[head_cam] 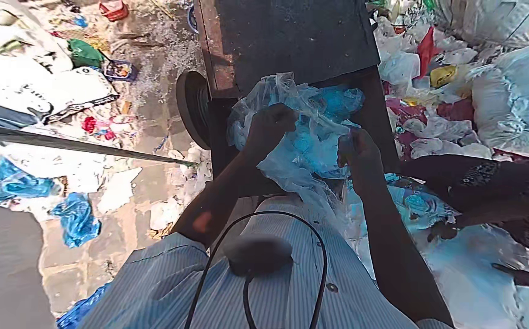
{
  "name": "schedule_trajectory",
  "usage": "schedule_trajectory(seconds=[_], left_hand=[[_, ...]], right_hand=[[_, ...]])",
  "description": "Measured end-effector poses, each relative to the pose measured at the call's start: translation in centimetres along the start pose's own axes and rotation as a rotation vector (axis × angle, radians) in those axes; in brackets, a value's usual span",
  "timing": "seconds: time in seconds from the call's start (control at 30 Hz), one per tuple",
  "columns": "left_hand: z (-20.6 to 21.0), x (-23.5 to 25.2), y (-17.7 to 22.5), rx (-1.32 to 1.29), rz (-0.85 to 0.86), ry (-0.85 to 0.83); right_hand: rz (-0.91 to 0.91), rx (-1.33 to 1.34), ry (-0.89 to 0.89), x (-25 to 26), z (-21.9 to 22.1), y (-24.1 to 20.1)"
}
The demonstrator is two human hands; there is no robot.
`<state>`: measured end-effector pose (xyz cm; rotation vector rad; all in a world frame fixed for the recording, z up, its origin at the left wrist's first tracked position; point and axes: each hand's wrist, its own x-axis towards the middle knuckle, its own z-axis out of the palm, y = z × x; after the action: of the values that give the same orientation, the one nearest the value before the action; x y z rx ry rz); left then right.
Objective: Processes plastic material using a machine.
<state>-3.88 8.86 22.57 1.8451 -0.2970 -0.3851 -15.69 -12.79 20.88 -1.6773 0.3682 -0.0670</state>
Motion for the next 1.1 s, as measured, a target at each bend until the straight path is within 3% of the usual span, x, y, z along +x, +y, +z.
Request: schedule_trajectory(seconds=[0.07, 0.13, 0.3, 0.37, 0.43, 0.53, 0.6, 0.7, 0.77, 0.83, 0.9, 0.93, 1.03, 1.1], left_hand=[[2.1, -1.2, 1.2, -0.341, -0.001, -0.021], [3.9, -2.3, 1.5, -0.421, -0.020, 0.022], [5.6, -5.8, -1.6, 0.122, -0.002, 0.191], [5.1, -7.1, -3.7, 0.271, 0.043, 0.151], [4.1, -7.6, -5.3, 0.376, 0.095, 0.066], [1.7, -7.9, -5.1, 0.472, 0.097, -0.018], [-0.2, -8.0, -4.5, 0.493, 0.026, -0.003], [-3.7, -7.0, -3.7, 0.055, -0.113, 0.137], [-6.2, -6.3, -3.0, -0.325, -0.089, 0.184], [-8.5, -5.8, -2.1, -0.520, -0.074, 0.155], [-10.4, -5.4, -1.8, -0.639, -0.095, 0.101], [-11.2, -5.2, -1.9, -0.700, -0.101, 0.083], [-13.3, -4.9, -1.6, -0.759, -0.106, 0.119], [-15.5, -4.6, -1.9, -0.639, -0.039, 0.228]], right_hand=[[0.039, 0.076, -0.079, -0.1, 2.7, 0.4], [0.086, 0.140, -0.147, -0.6, 4.9, 0.9], [0.116, 0.489, -0.160, -2.0, 7.4, 2.1], [0.236, 0.700, -0.267, -2.1, 7.5, 2.3], [0.363, 0.751, -0.403, -2.1, 7.3, 2.3], [0.243, 0.477, -0.524, -1.8, 6.7, 1.5], [0.108, 0.259, -0.440, -1.4, 6.4, 1.5], [0.065, 0.082, -0.276, -0.9, 7.8, 2.8], [0.010, -0.071, -0.259, -1.1, 10.3, 3.5], [-0.155, -0.221, -0.288, -0.7, 13.5, 4.6], [-0.340, -0.413, -0.250, 0.5, 17.8, 7.2], [-0.440, -0.532, -0.138, 1.4, 20.4, 9.1], [-0.287, -0.729, -0.276, 1.2, 22.0, 5.1], [-0.387, -0.726, -0.225, 1.4, 22.5, 5.7]])
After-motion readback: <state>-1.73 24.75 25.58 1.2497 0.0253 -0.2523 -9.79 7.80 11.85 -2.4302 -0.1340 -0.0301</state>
